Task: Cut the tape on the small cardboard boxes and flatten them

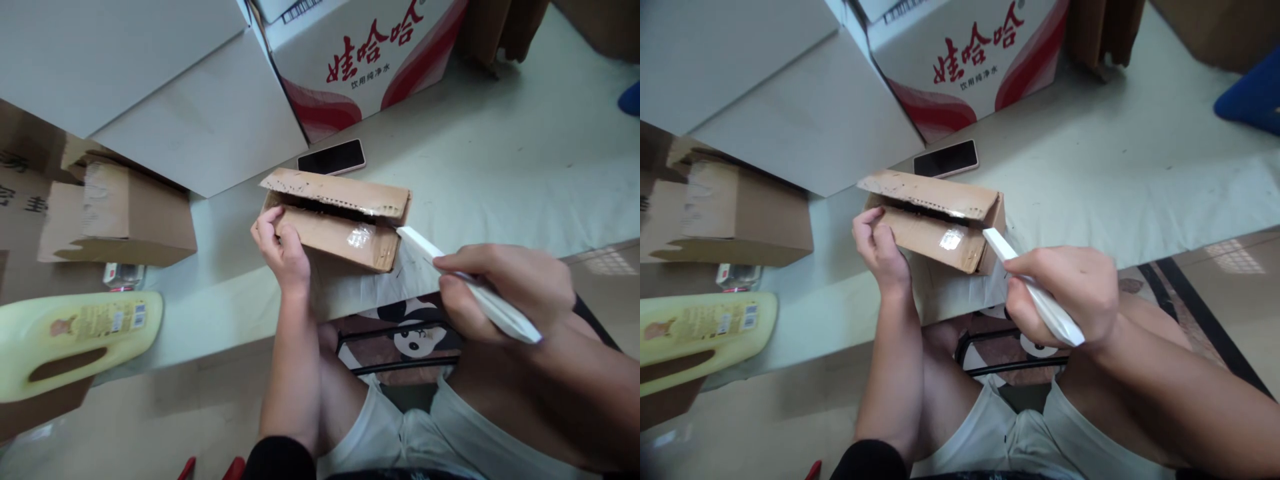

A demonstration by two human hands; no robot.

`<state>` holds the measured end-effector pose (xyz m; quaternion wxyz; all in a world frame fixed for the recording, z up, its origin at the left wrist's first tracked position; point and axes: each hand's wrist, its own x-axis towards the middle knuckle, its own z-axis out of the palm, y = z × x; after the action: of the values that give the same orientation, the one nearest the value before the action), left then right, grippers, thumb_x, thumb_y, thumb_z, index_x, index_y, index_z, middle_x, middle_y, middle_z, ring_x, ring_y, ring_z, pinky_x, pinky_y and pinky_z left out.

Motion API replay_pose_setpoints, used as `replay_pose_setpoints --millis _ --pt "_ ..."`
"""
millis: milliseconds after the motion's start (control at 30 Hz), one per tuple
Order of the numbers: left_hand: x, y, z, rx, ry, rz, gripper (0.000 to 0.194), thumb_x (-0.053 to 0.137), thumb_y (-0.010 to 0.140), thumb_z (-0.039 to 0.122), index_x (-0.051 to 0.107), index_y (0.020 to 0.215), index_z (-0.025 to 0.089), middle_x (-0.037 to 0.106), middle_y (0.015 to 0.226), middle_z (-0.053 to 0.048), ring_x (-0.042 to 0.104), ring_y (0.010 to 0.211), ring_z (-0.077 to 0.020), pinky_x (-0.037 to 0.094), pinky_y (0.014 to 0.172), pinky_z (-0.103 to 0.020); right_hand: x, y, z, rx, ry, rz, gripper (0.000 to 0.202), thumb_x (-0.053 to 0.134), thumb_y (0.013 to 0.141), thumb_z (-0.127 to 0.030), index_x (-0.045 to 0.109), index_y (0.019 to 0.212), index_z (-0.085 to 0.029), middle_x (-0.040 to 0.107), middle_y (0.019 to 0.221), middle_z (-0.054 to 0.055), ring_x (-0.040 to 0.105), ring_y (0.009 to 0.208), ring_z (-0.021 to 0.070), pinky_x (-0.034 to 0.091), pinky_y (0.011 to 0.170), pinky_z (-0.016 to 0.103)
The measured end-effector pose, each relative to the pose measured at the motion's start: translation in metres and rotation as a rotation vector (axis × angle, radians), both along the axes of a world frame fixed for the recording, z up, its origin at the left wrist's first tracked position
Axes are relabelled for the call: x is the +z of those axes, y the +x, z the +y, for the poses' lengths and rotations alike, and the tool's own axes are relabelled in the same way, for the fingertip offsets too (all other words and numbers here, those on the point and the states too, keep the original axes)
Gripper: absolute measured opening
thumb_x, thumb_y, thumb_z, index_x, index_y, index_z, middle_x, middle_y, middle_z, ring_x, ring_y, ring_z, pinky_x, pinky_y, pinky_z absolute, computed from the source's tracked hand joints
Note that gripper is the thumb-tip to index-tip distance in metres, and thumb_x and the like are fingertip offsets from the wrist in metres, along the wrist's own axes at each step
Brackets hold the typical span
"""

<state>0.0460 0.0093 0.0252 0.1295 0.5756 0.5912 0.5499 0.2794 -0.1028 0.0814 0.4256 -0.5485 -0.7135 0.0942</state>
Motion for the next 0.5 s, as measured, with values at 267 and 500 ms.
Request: replay_pose_setpoints --millis 267,500 --pt "-0.003 -0.002 0.002 0.006 0.003 -0.026 0.023 0.05 0.086 0.025 0.064 0.103 0.02 0.064 0.106 -0.007 0.058 0.11 -0.0212 0.042 0.102 -0.035 -0.022 0.012 -0.002 0.158 0.084 0.427 0.01 0.059 0.088 -0.025 0.064 0.096 -0.026 0.061 0.062 -0.002 0.054 0.041 0.0122 0.039 0.037 0.026" --pt "-0.008 -0.027 0.027 0.051 -0.036 -0.303 0.025 0.044 0.088 0.034 0.061 0.098 0.019 0.064 0.1 -0.006 0.061 0.099 -0.0185 0.048 0.09 -0.032 -0.041 0.001 0.012 0.141 0.114 0.421 0.019 0.057 0.095 -0.043 0.059 0.105 -0.027 0.064 0.07 0.001 0.067 0.065 0.019 0.057 0.063 0.036"
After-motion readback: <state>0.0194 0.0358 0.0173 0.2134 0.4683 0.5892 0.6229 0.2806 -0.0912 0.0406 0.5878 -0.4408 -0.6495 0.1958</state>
